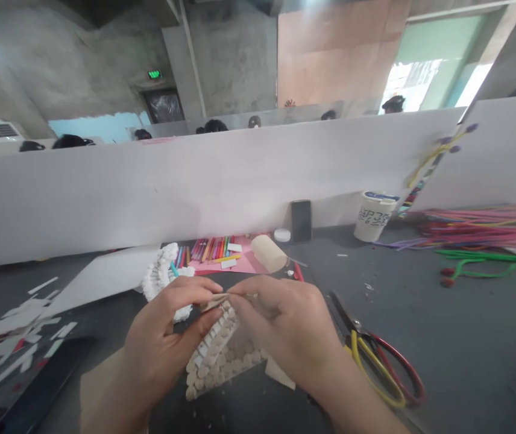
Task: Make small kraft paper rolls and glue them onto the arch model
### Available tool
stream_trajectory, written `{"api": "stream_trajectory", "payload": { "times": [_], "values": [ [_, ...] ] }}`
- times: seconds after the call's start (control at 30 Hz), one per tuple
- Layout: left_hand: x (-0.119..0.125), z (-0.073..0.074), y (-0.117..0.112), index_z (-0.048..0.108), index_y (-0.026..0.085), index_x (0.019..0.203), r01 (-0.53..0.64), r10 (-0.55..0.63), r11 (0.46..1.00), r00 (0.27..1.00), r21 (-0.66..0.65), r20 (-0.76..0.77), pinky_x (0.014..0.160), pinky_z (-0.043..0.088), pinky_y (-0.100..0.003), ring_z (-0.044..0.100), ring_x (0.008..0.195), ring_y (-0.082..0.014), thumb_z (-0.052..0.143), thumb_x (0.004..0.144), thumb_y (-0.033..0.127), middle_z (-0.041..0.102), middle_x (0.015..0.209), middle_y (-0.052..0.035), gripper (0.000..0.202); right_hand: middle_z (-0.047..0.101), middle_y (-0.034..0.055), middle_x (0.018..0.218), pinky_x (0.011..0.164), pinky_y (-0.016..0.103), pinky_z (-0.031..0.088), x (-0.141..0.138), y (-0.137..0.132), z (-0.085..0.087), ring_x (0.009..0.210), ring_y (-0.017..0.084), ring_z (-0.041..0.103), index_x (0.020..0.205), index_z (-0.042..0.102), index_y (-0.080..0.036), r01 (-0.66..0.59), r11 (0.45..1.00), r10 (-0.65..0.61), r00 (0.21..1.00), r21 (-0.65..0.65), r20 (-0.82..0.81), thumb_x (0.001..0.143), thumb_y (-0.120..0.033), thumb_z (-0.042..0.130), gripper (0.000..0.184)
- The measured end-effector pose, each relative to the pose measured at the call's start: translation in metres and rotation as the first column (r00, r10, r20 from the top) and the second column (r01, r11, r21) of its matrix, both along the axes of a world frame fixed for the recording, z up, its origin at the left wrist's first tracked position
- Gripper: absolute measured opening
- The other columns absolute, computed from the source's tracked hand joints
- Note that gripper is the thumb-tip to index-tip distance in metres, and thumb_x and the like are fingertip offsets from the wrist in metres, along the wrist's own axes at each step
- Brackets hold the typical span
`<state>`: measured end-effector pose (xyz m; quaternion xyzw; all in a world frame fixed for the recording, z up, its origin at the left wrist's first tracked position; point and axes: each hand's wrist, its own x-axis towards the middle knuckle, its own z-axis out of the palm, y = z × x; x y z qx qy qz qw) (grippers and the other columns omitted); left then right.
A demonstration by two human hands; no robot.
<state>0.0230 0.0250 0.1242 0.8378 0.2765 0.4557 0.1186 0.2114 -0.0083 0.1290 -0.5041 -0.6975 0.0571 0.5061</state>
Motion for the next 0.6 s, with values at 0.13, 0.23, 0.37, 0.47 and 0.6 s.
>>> {"api": "stream_trajectory", "payload": {
  "times": [0.13,0.23,0.37,0.47,0.6],
  "values": [
    [0.0009,0.0003,-0.0016,0.06,0.027,0.095,-0.014,0.015,1.0,0.999,-0.028,0.029,0.078,0.053,-0.028,0.066,0.09,-0.0128,0.057,0.091,0.013,0.069,0.096,0.0007,0.015,0.055,-0.0072,0.043,0.039,0.021,0.034,-0.0011,-0.0006,-0.0006,0.037,0.009,0.046,0.077,0.074,-0.026,0.027,0.996,-0.031,0.998,0.083,0.046,0.088,-0.028,0.06,0.017],
    [0.0014,-0.0008,-0.0028,0.06,0.027,0.09,-0.073,0.085,0.99,0.991,-0.121,0.1,0.071,0.054,-0.026,0.066,0.082,-0.0116,0.057,0.093,0.018,0.069,0.088,0.0023,0.009,0.057,-0.0063,0.045,0.042,0.023,0.037,-0.0018,-0.002,-0.0005,0.038,0.01,0.048,0.078,0.074,-0.027,0.013,0.99,-0.025,0.996,0.142,0.082,0.09,-0.03,0.06,0.019],
    [0.0027,-0.0027,-0.0025,0.063,0.026,0.085,-0.126,0.153,0.975,0.978,-0.182,0.144,0.064,0.053,-0.024,0.064,0.07,-0.0105,0.06,0.091,0.021,0.069,0.079,0.0035,0.009,0.062,-0.0053,0.051,0.044,0.023,0.04,-0.0025,-0.0029,0.0,0.043,0.01,0.053,0.08,0.073,-0.025,-0.024,0.983,0.003,0.993,0.182,0.117,0.089,-0.027,0.061,0.016],
    [0.0032,-0.0023,-0.0013,0.066,0.028,0.096,-0.109,0.156,0.962,0.973,-0.251,0.173,0.062,0.054,-0.024,0.066,0.07,-0.0107,0.062,0.089,0.022,0.072,0.08,0.0041,0.01,0.066,-0.0042,0.056,0.045,0.023,0.043,-0.0032,-0.003,-0.0005,0.047,0.011,0.058,0.079,0.073,-0.025,-0.044,0.985,0.023,0.992,0.167,0.123,0.089,-0.024,0.061,0.015],
    [0.0022,0.0025,-0.0001,0.069,0.028,0.087,-0.089,0.14,0.951,0.978,-0.295,0.156,0.06,0.052,-0.021,0.066,0.066,-0.0096,0.065,0.086,0.02,0.072,0.073,0.0059,0.009,0.072,-0.0034,0.065,0.051,0.023,0.049,-0.0041,-0.0037,-0.0046,0.053,0.012,0.064,0.083,0.073,-0.026,-0.077,0.987,0.062,0.992,0.141,0.111,0.089,-0.023,0.06,0.015]
  ]
}}
